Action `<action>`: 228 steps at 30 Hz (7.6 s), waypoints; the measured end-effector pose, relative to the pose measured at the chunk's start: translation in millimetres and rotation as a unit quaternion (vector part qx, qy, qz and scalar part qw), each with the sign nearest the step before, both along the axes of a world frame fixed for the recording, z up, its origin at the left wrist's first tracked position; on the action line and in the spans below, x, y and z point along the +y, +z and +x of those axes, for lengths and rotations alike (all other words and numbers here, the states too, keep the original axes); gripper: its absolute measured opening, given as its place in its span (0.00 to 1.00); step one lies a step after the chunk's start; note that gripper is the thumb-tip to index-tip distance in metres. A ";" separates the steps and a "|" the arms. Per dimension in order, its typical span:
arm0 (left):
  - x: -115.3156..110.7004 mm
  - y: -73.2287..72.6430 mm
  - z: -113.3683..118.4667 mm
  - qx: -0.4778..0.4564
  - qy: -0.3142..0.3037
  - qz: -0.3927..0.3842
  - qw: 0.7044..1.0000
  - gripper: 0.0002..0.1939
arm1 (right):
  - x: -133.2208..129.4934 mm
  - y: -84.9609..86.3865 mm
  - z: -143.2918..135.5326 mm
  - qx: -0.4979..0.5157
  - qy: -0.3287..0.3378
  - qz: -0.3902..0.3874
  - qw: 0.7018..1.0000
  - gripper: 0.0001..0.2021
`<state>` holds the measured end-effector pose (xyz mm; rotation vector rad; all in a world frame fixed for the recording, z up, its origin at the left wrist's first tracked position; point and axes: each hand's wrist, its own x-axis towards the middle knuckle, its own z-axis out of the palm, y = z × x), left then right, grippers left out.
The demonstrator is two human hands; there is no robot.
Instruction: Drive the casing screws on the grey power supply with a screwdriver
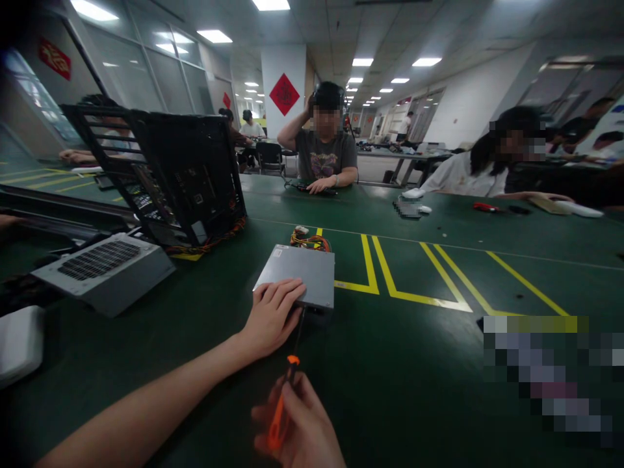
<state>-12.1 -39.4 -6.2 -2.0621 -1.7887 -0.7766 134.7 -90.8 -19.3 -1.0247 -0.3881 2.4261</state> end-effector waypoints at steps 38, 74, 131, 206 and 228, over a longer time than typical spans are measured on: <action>-1.9 0.0 -1.6 0.009 -0.014 0.038 0.999 0.19 | 0.7 26.1 49.5 -0.356 0.101 0.895 0.247 0.21; -3.3 1.4 -0.8 -0.003 -0.015 0.023 1.000 0.18 | -29.1 2.7 31.4 -0.559 -0.033 0.677 0.478 0.15; -3.0 1.7 -0.5 0.012 -0.001 0.023 1.000 0.18 | -23.1 2.4 15.4 -0.170 -0.100 0.289 0.937 0.24; -1.9 1.3 -0.4 0.015 -0.001 0.010 1.000 0.18 | -20.4 5.4 0.1 -0.015 -0.190 -0.073 0.979 0.12; -2.2 1.2 -0.3 0.011 -0.006 0.010 1.000 0.18 | -25.8 7.9 2.4 -0.007 -0.156 -0.013 0.988 0.22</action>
